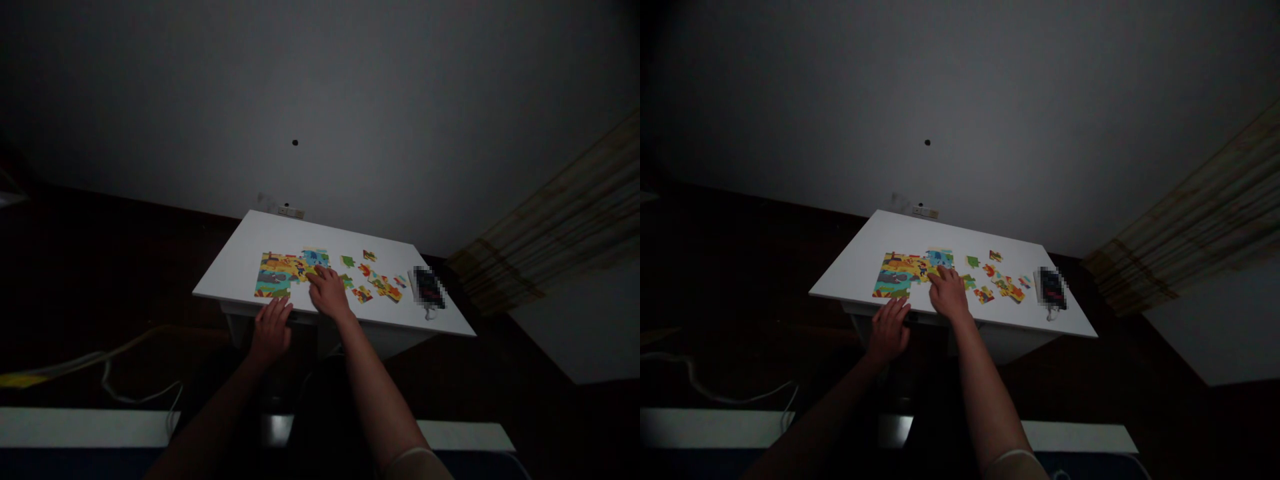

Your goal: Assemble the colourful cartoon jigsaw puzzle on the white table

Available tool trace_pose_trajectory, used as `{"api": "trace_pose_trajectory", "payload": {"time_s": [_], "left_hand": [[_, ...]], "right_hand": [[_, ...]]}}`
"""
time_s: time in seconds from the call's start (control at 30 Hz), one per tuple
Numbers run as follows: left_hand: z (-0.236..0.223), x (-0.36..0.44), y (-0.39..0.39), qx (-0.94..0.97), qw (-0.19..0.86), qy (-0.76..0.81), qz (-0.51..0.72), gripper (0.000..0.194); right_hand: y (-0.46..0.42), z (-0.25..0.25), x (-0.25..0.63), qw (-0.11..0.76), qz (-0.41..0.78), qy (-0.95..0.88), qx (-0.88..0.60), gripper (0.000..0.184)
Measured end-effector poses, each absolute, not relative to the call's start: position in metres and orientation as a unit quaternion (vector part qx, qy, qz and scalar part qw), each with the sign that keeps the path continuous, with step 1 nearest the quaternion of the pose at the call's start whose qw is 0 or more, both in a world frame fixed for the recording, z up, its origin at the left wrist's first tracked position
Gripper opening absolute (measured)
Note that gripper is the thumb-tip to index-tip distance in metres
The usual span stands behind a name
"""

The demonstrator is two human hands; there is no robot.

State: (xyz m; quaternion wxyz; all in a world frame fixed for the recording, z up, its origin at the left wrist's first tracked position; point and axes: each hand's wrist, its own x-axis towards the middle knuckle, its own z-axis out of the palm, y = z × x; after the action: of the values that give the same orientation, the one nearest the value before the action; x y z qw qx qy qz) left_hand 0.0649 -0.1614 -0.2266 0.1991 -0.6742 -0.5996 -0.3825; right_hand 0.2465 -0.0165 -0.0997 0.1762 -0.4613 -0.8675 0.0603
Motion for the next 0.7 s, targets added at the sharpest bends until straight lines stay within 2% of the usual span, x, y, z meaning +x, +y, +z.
{"api": "trace_pose_trajectory", "payload": {"time_s": [0.17,0.53,0.7], "left_hand": [[-0.2289,0.0633,-0.1607,-0.679,0.185,-0.602,-0.378,0.072],[-0.2294,0.0641,-0.1598,-0.673,0.192,-0.602,-0.384,0.068],[-0.2311,0.0617,-0.1591,-0.68,0.204,-0.592,-0.381,0.066]], "right_hand": [[-0.0154,-0.1009,0.2464,0.185,0.079,-0.862,-0.466,0.041],[-0.0107,-0.106,0.2489,0.233,0.08,-0.828,-0.504,0.02],[-0.0102,-0.1045,0.2489,0.245,0.066,-0.792,-0.555,0.019]]}}
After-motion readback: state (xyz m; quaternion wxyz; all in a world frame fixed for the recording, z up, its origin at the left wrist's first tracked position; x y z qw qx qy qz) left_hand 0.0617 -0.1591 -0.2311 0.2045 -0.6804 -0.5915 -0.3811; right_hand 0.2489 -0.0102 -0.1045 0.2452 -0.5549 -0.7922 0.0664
